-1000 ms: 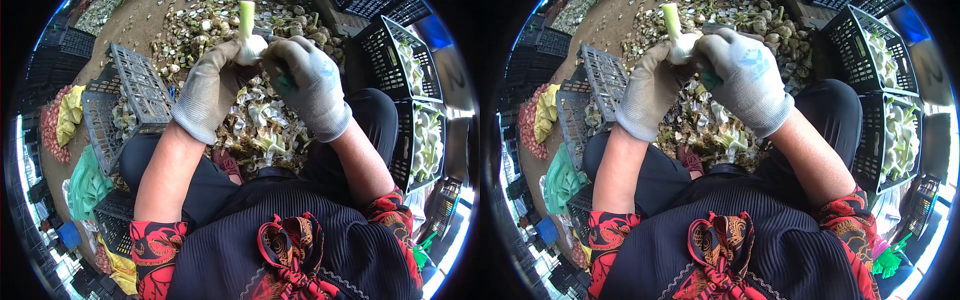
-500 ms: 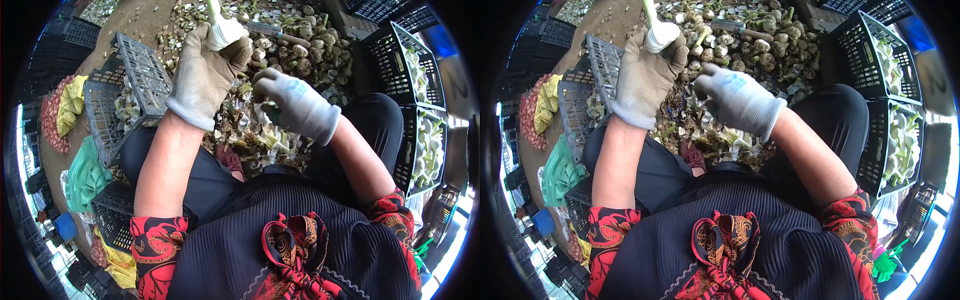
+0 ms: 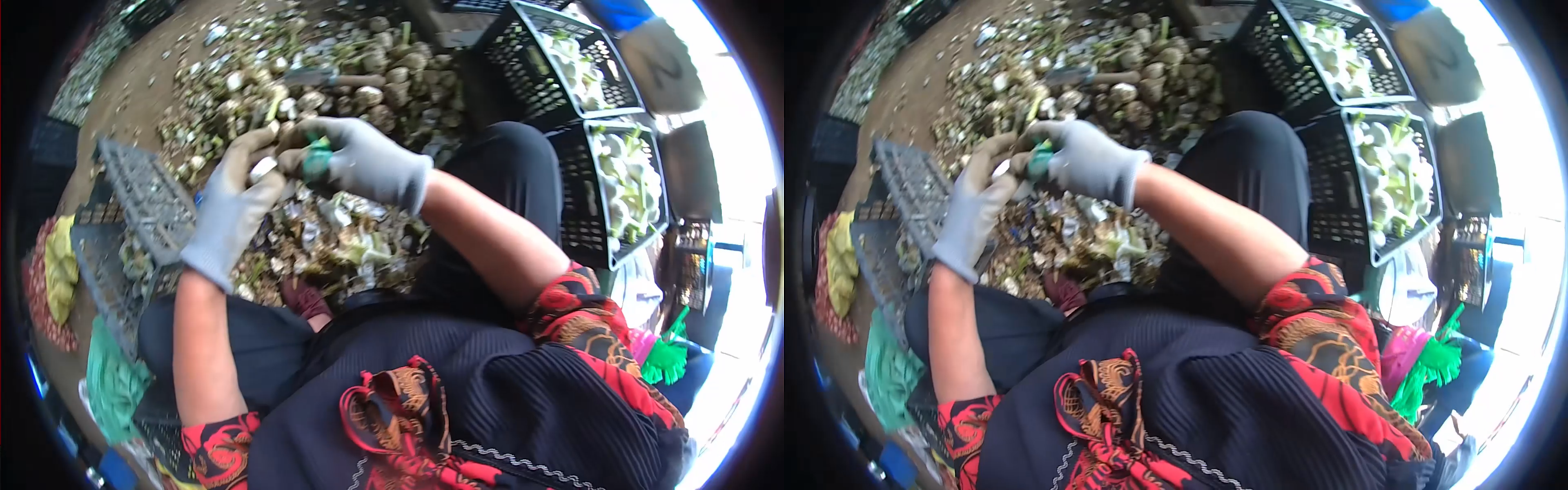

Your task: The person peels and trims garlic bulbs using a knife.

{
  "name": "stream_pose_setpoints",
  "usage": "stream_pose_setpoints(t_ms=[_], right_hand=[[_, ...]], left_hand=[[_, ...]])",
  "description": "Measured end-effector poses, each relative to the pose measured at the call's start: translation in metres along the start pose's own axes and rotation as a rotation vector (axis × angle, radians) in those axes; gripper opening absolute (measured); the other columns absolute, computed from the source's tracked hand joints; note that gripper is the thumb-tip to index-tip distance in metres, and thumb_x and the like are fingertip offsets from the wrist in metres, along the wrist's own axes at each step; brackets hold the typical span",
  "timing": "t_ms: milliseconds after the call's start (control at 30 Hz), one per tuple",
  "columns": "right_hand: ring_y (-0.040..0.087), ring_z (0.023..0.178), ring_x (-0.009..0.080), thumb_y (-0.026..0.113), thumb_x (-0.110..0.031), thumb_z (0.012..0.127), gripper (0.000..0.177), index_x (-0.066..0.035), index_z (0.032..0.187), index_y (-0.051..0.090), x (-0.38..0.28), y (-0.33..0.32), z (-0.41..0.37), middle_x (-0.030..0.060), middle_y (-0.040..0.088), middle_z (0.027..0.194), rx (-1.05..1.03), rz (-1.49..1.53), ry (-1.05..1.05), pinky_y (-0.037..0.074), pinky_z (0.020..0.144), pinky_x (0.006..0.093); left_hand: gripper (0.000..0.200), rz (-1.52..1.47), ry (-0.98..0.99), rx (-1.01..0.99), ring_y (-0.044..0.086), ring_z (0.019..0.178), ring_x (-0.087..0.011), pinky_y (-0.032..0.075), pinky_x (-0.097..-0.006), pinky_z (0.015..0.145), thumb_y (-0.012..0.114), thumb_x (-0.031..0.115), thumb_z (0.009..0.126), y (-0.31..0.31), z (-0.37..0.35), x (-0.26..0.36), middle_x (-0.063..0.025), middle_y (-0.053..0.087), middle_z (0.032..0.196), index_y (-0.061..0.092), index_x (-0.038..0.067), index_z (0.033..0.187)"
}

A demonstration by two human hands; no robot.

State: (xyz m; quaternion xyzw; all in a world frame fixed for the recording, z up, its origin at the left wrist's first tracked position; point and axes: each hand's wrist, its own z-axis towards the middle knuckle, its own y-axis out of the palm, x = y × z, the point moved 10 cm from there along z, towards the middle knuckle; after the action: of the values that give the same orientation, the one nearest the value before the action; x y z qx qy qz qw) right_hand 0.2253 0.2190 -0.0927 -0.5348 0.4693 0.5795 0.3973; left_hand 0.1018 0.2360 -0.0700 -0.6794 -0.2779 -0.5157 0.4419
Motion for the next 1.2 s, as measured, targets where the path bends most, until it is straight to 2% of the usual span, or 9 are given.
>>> stream_pose_setpoints(t_ms=[300,467,533,567,633,800,833,1033,1200], right_hand=[[0.062,0.067,0.0139,0.059,-0.002,0.088,0.014,-0.007,0.096,0.069,-0.074,-0.166,-0.045,0.0055,0.063,0.079,0.6,-0.195,-0.23,0.052,0.058,0.0278],[0.059,0.112,0.0307,0.054,-0.02,0.097,0.035,0.0,0.126,0.052,-0.074,-0.306,-0.115,0.0155,0.062,0.119,1.065,0.541,-0.45,0.051,0.095,0.0469],[0.056,0.118,0.0313,0.051,-0.018,0.098,0.036,0.001,0.128,0.049,-0.032,-0.325,-0.094,0.0148,0.061,0.121,0.874,0.637,-0.33,0.049,0.1,0.0444],[0.058,0.114,0.03,0.051,-0.016,0.098,0.033,0.002,0.127,0.05,-0.042,-0.27,-0.049,0.0163,0.061,0.121,0.239,0.748,-0.389,0.051,0.095,0.0395],[0.065,0.099,0.0277,0.055,-0.011,0.095,0.027,0.004,0.119,0.056,-0.011,-0.222,-0.033,0.0176,0.064,0.118,0.581,0.484,-0.178,0.054,0.081,0.0334],[0.063,0.075,0.0178,0.06,-0.013,0.095,0.03,-0.002,0.122,0.055,-0.03,-0.128,0.035,0.0084,0.065,0.099,0.433,-0.43,0.194,0.051,0.062,0.03],[0.063,0.082,0.0158,0.062,-0.014,0.093,0.036,-0.002,0.126,0.054,0.037,-0.147,0.071,0.0102,0.065,0.099,0.143,0.034,0.196,0.052,0.068,0.0294],[0.068,0.078,0.026,0.062,-0.023,0.089,0.024,-0.013,0.11,0.068,0.086,-0.129,0.098,0.0131,0.07,0.083,0.287,-1.165,0.112,0.052,0.073,0.0382],[0.06,0.114,0.0367,0.057,-0.013,0.085,0.031,-0.007,0.114,0.061,0.183,-0.1,0.089,0.0193,0.06,0.126,0.015,-1.311,0.414,0.05,0.095,0.0451]], left_hand=[[0.052,-0.273,-0.105,0.089,0.061,0.096,-0.0155,0.05,-0.028,0.083,0.059,0.036,0.092,-0.01,0.011,0.016,-0.0082,0.061,0.111,0.052,-0.001,0.129],[0.037,-0.44,-0.035,0.089,0.063,0.091,-0.0137,0.052,-0.0264,0.08,0.056,0.027,0.096,-0.014,0.017,0.026,-0.0073,0.064,0.107,0.056,0.002,0.124],[0.034,-0.502,-0.022,0.077,0.064,0.09,-0.0139,0.052,-0.0265,0.079,0.054,0.024,0.098,-0.016,0.02,0.025,-0.0071,0.065,0.107,0.056,0.002,0.124],[0.033,-0.526,-0.01,0.08,0.065,0.09,-0.0142,0.053,-0.0267,0.08,0.053,0.022,0.098,-0.017,0.021,0.025,-0.0072,0.066,0.106,0.057,0.002,0.124],[0.033,-0.56,0.004,0.091,0.065,0.091,-0.0146,0.054,-0.0272,0.079,0.053,0.021,0.098,-0.021,0.022,0.026,-0.0071,0.066,0.106,0.057,0.002,0.125],[0.039,-0.512,0.004,0.138,0.064,0.099,-0.0178,0.052,-0.0321,0.088,0.05,0.025,0.099,-0.035,0.019,0.029,-0.0097,0.066,0.112,0.055,0.0,0.129],[0.039,-0.571,-0.005,0.125,0.065,0.1,-0.0187,0.052,-0.0331,0.09,0.051,0.024,0.099,-0.037,0.019,0.025,-0.0109,0.065,0.113,0.055,-0.001,0.128],[0.029,-0.712,0.001,0.189,0.062,0.091,-0.0187,0.053,-0.0321,0.08,0.056,0.021,0.094,-0.046,0.018,0.046,-0.008,0.065,0.099,0.06,0.001,0.115],[0.033,-0.605,0.054,0.24,0.062,0.095,-0.0195,0.051,-0.0326,0.086,0.054,0.018,0.094,-0.055,0.025,0.023,-0.0101,0.065,0.104,0.059,-0.003,0.12]])
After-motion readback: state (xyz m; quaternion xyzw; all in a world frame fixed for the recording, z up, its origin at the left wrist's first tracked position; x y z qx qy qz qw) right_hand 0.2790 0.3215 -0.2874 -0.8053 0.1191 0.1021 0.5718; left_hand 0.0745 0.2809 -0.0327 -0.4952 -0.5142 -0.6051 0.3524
